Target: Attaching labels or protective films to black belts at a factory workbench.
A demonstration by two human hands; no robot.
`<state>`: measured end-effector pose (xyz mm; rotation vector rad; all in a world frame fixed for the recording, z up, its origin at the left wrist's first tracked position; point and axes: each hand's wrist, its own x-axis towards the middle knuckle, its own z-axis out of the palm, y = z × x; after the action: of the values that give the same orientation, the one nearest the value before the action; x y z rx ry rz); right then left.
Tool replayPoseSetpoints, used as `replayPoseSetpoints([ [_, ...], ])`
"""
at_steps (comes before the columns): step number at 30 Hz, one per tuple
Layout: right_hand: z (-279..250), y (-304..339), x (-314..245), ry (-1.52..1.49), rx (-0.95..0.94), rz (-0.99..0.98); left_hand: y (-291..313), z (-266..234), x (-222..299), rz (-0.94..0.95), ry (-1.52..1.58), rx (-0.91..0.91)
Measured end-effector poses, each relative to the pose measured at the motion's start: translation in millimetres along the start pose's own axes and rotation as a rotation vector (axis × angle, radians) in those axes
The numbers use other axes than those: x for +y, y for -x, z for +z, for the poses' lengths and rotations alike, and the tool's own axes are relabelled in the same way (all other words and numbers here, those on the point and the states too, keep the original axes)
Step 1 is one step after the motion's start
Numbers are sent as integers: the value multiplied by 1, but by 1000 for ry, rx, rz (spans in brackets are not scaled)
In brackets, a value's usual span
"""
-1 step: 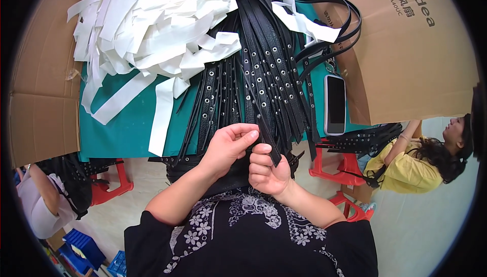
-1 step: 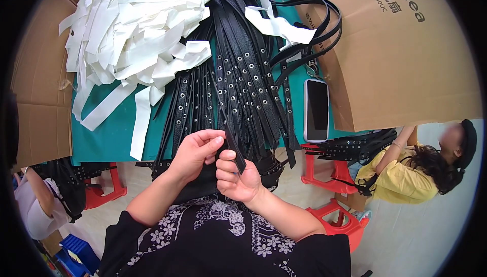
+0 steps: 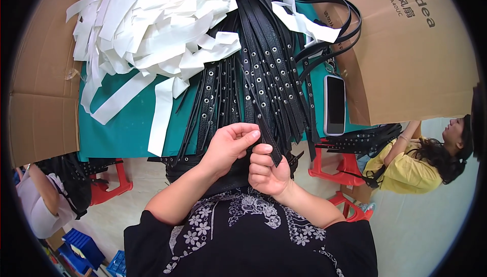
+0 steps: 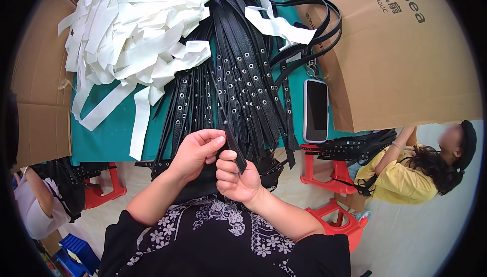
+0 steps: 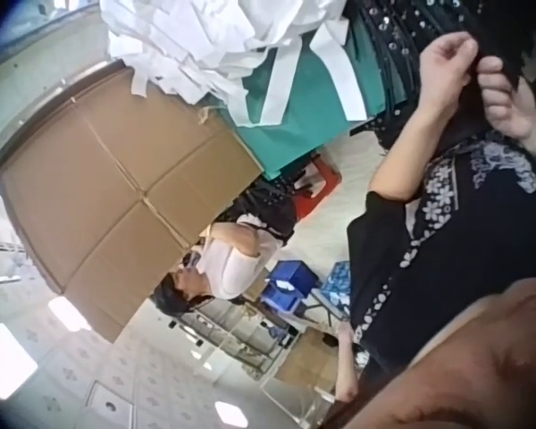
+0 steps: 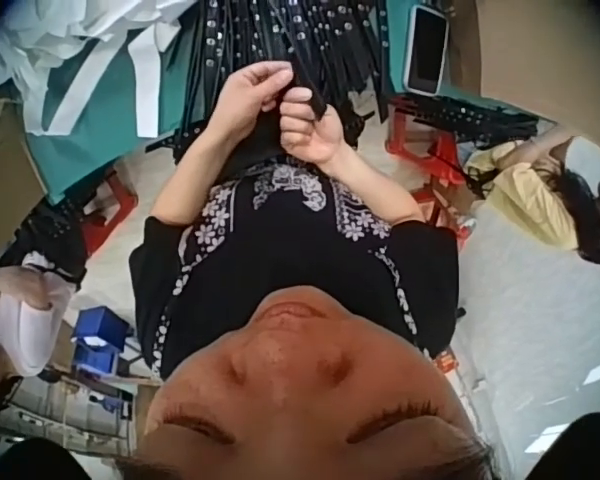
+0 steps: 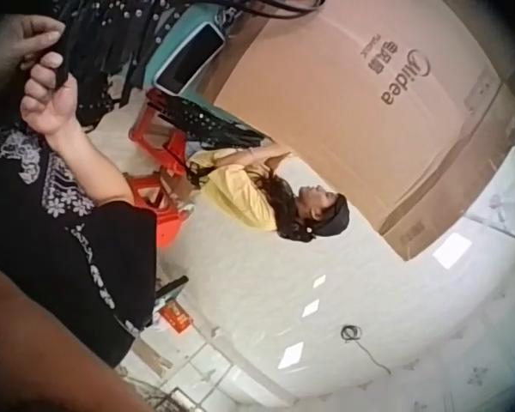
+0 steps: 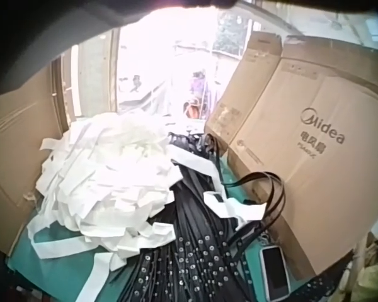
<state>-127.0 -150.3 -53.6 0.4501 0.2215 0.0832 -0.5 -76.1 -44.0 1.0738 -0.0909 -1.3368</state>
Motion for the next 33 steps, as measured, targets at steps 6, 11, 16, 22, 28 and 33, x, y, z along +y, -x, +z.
replayPoseSetpoints([
  [6,4,0,2,-35,-67,-17,-11,15,11,-124,147,-21],
  [11,4,10,4,6,-3,-34,-11,20,15,-71,55,13],
  [16,11,18,7,503,308,-348,1,22,22,-59,-25,-56],
  [22,37,-12,6,905,397,-498,28,-1,24,52,178,-32],
  [28,50,-85,-3,992,249,-449,66,-55,14,-229,548,-226],
  [33,29,-105,16,1382,185,-771,80,-70,33,-135,162,-65],
])
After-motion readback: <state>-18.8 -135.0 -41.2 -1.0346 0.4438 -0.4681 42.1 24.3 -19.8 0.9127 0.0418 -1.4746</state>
